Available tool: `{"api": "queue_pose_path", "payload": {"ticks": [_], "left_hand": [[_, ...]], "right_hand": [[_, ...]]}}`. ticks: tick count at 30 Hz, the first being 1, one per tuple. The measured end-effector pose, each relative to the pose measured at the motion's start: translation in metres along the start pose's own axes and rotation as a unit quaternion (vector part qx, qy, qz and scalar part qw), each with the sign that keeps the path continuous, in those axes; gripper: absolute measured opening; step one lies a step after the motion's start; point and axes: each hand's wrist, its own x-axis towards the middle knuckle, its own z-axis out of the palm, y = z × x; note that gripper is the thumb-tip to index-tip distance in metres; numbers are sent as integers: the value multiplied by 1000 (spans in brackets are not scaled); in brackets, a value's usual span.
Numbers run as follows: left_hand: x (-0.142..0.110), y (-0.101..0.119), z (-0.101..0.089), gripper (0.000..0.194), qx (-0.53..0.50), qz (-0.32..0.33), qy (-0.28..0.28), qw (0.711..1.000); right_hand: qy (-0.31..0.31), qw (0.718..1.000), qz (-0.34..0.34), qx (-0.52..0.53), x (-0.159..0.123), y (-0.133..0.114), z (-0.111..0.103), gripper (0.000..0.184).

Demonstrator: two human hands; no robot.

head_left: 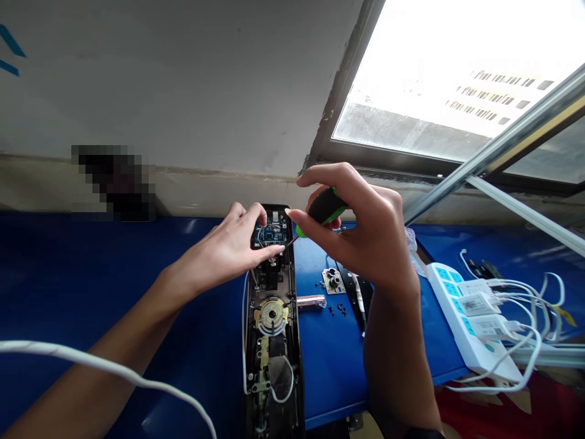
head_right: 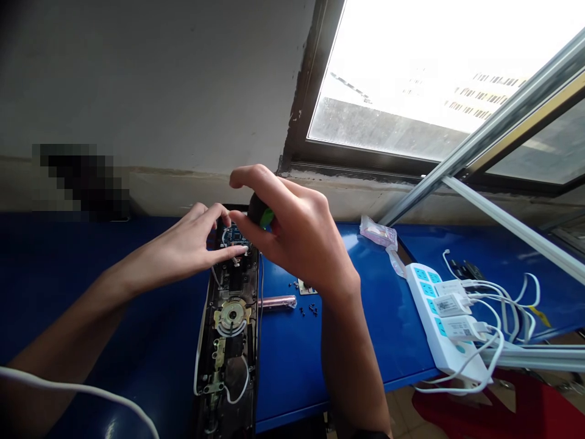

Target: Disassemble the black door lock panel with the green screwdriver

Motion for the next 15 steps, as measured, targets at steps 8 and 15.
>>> {"api": "queue_pose_path", "payload": {"ticks": [8,15], "left_hand": [[3,-1,5,48,-27,14,3,1000],[2,5,4,50,-48,-11,-22,999]], "right_hand": [[-4,1000,8,-18,2,-3,-1,16],[38,998,-40,-2,0,5,7,19]]}}
